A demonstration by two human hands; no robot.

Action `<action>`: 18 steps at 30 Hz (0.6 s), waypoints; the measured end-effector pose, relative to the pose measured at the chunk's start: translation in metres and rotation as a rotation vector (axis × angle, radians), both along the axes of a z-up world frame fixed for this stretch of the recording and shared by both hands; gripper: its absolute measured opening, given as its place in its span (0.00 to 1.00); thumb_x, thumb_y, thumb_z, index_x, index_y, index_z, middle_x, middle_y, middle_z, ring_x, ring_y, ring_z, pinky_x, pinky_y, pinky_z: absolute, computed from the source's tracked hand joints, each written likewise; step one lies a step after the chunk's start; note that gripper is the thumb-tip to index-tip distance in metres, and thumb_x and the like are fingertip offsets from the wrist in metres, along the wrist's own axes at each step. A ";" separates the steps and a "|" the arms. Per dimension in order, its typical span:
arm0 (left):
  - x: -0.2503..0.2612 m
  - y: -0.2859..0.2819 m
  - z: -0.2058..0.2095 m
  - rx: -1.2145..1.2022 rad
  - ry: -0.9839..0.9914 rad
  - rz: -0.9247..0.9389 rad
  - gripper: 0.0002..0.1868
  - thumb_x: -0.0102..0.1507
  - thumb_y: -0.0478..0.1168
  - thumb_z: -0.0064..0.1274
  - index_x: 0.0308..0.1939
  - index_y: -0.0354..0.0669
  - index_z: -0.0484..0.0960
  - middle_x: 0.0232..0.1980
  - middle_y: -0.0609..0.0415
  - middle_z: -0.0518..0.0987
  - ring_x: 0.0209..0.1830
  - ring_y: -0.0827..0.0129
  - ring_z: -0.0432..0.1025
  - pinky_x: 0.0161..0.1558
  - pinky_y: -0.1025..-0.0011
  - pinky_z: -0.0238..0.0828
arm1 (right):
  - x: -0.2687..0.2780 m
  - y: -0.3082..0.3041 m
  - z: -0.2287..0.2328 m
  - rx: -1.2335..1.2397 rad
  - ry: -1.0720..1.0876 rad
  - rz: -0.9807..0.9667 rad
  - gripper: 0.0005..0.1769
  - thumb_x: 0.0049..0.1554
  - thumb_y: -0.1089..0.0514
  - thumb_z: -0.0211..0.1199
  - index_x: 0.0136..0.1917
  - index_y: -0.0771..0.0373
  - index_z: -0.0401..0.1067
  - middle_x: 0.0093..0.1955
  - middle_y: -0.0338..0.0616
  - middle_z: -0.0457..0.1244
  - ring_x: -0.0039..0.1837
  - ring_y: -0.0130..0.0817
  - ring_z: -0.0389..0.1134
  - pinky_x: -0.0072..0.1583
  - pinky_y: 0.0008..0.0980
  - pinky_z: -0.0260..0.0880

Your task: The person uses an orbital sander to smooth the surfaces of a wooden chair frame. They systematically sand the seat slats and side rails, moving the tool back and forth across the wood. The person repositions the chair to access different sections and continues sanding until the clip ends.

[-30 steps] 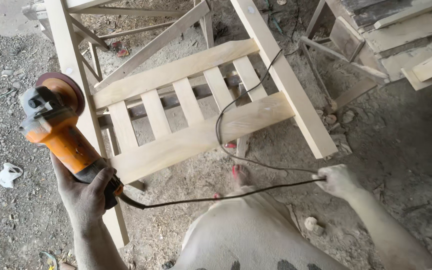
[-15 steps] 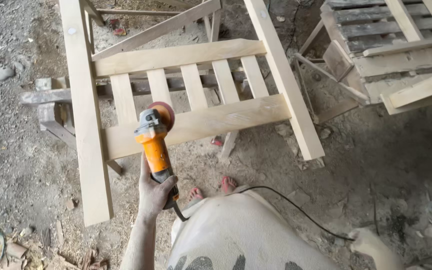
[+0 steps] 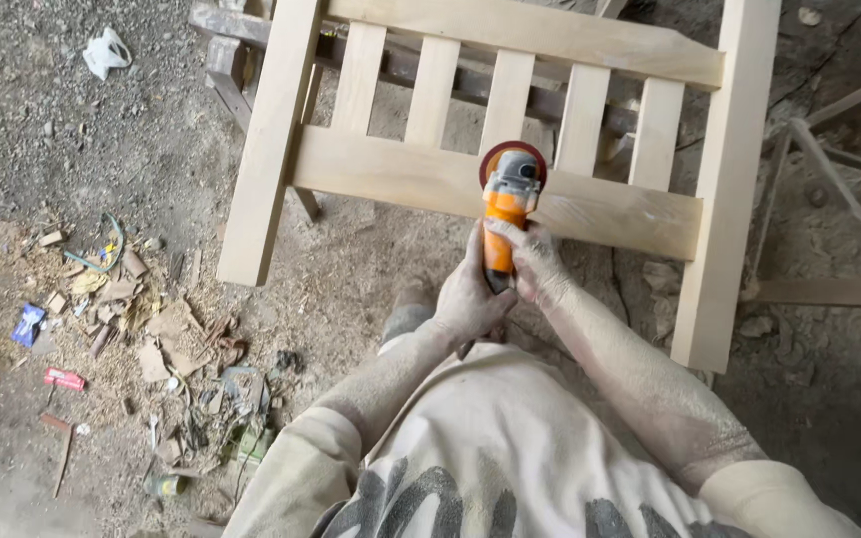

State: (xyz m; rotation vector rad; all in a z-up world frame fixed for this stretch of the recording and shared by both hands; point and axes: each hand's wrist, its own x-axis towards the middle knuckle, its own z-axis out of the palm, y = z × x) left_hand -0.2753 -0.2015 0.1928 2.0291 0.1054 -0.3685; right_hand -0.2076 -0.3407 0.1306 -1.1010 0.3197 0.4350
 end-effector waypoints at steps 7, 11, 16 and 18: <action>0.001 0.018 -0.045 0.009 -0.028 0.060 0.63 0.51 0.40 0.61 0.83 0.46 0.37 0.65 0.31 0.74 0.57 0.39 0.74 0.57 0.53 0.74 | 0.021 0.027 -0.058 0.428 0.314 0.188 0.20 0.50 0.59 0.65 0.57 0.60 0.71 0.48 0.47 0.68 0.51 0.42 0.72 0.58 0.42 0.75; 0.021 0.061 -0.063 0.289 0.025 0.101 0.62 0.53 0.41 0.63 0.81 0.42 0.37 0.68 0.26 0.68 0.55 0.38 0.74 0.54 0.52 0.75 | 0.039 0.092 -0.102 0.555 0.410 0.256 0.16 0.52 0.60 0.66 0.54 0.63 0.70 0.46 0.47 0.67 0.49 0.44 0.71 0.57 0.43 0.74; 0.041 0.131 -0.077 0.390 0.176 0.249 0.55 0.58 0.41 0.59 0.81 0.43 0.41 0.64 0.32 0.72 0.50 0.41 0.77 0.49 0.50 0.77 | 0.067 0.184 -0.120 0.480 0.415 0.407 0.16 0.50 0.61 0.65 0.52 0.64 0.70 0.45 0.46 0.67 0.48 0.41 0.72 0.56 0.41 0.75; 0.045 0.157 -0.081 0.410 0.179 0.286 0.56 0.55 0.40 0.61 0.80 0.41 0.41 0.61 0.31 0.72 0.50 0.40 0.76 0.48 0.51 0.77 | 0.076 0.213 -0.119 0.533 0.441 0.492 0.14 0.52 0.61 0.65 0.52 0.64 0.69 0.44 0.46 0.67 0.48 0.40 0.72 0.56 0.41 0.75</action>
